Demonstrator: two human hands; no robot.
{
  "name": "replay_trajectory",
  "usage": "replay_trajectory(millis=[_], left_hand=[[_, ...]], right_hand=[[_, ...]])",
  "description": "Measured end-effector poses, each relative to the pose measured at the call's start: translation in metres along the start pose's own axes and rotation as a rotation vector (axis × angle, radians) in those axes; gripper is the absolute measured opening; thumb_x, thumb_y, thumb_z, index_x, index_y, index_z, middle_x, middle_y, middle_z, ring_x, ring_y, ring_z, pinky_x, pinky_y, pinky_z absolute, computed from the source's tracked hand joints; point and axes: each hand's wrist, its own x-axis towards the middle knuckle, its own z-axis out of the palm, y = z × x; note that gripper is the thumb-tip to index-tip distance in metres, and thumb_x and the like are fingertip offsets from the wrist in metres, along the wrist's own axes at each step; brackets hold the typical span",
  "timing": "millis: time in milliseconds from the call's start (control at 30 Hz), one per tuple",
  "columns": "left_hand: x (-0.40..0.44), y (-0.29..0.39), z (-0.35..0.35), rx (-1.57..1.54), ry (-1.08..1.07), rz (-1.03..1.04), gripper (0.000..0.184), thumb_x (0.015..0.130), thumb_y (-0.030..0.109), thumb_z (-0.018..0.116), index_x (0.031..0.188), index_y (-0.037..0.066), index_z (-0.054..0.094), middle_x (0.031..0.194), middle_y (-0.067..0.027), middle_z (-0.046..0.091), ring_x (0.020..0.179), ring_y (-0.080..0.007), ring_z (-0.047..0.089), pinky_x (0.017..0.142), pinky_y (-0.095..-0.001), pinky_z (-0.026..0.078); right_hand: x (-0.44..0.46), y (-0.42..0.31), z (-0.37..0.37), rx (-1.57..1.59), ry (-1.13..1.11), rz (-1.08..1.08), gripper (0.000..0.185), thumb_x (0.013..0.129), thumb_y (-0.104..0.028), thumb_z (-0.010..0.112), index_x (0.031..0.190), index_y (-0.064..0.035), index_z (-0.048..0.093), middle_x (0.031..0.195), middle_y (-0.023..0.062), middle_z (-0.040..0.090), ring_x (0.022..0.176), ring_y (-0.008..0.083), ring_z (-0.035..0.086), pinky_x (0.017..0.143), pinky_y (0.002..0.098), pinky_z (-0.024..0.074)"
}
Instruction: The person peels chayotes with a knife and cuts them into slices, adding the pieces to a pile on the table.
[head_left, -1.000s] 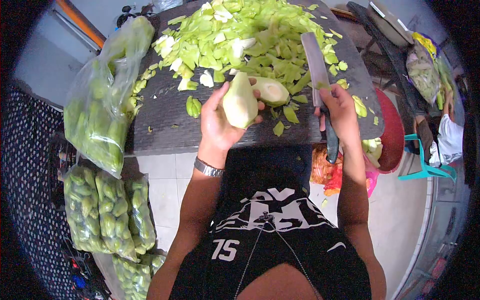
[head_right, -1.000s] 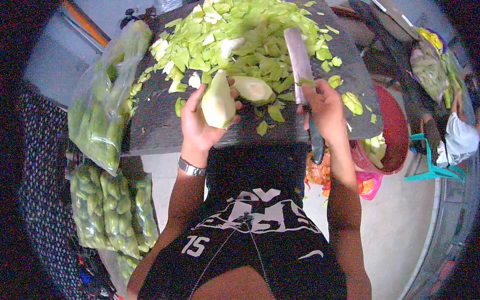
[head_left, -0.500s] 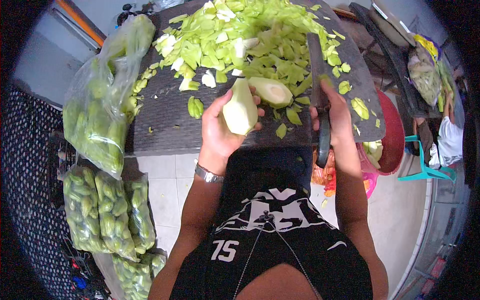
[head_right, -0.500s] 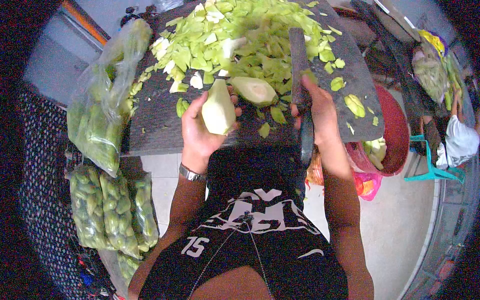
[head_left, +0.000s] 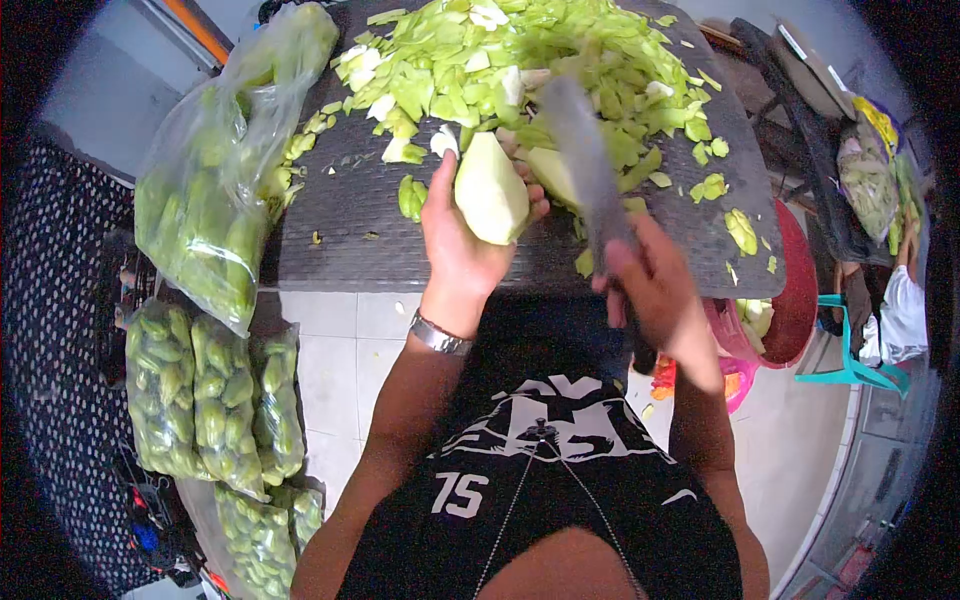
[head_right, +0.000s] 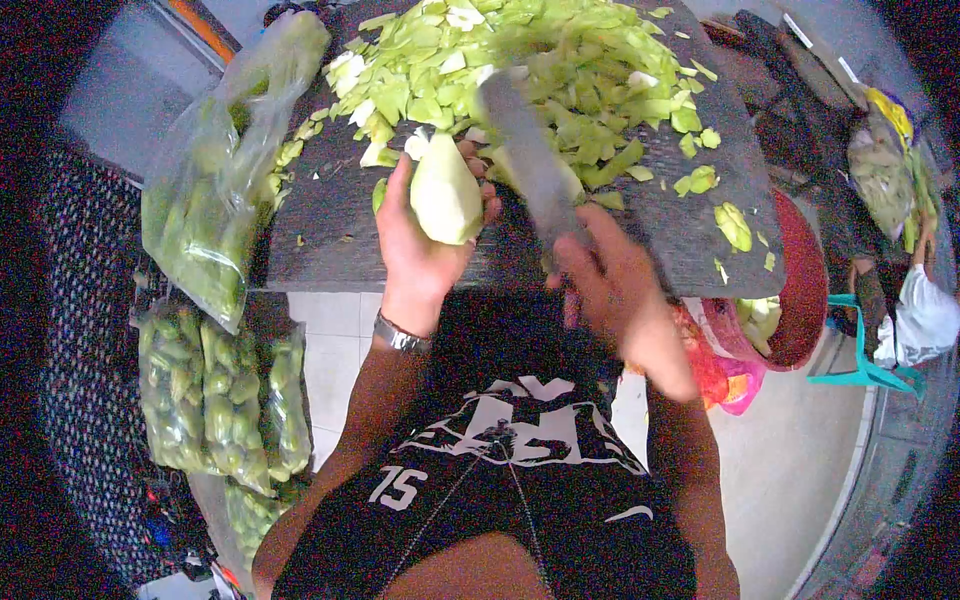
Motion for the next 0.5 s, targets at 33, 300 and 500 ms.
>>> replay_trajectory(millis=[33, 300, 500], left_hand=[[-0.001, 0.001, 0.013, -0.010, 0.115, 0.047, 0.052, 0.104, 0.048, 0.041, 0.129, 0.006, 0.059, 0.110, -0.0131, 0.068, 0.096, -0.0291, 0.066, 0.084, -0.0460, 0.054], [0.009, 0.000, 0.014, 0.104, 0.067, 0.196, 0.047, 0.104, 0.045, 0.043, 0.121, 0.004, 0.061, 0.108, -0.0083, 0.069, 0.099, -0.0239, 0.065, 0.093, -0.0436, 0.051], [0.008, -0.003, 0.022, 0.156, 0.137, 0.256, 0.044, 0.104, 0.041, 0.045, 0.120, 0.004, 0.062, 0.107, -0.0088, 0.069, 0.100, -0.0237, 0.066, 0.091, -0.0427, 0.052]], right_hand=[[-0.011, -0.006, 0.006, -0.019, -0.040, 0.025, 0.041, 0.104, -0.021, 0.055, 0.142, -0.0099, 0.045, 0.071, 0.0088, 0.065, 0.047, 0.0153, 0.058, 0.048, 0.0315, 0.0506], [-0.053, -0.004, 0.022, -0.133, -0.141, 0.136, 0.063, 0.104, -0.016, 0.052, 0.160, -0.0288, 0.028, 0.071, 0.0093, 0.067, 0.054, 0.0171, 0.064, 0.058, 0.0354, 0.0562], [-0.058, -0.001, 0.021, -0.199, -0.090, 0.038, 0.060, 0.103, -0.014, 0.053, 0.158, -0.0257, 0.033, 0.071, 0.0110, 0.068, 0.056, 0.0164, 0.064, 0.061, 0.0357, 0.0551]])
